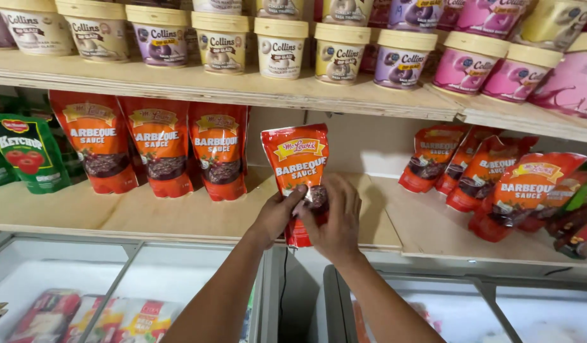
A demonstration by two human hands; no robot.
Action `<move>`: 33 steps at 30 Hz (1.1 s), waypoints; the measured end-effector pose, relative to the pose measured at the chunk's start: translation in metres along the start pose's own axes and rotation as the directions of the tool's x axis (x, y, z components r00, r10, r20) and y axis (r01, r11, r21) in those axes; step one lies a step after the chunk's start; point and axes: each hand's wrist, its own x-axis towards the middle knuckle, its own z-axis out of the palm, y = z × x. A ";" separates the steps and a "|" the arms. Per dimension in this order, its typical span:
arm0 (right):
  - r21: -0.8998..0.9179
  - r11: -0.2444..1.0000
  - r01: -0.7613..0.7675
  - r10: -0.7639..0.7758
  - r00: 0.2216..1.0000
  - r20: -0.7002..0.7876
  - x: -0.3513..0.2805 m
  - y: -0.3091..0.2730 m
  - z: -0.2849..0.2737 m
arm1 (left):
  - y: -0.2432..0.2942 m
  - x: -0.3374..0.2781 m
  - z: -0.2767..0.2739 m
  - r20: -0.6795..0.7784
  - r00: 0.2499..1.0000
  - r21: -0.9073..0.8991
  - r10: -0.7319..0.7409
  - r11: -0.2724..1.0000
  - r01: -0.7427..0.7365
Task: Organizes packets of BBQ sauce and wipes down the wooden shelves in a grocery store.
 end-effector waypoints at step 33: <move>-0.137 0.987 -0.090 0.148 0.843 0.518 0.017 0.008 0.010 | -0.042 0.045 -0.008 0.217 0.976 -0.572 -0.027 0.807 0.149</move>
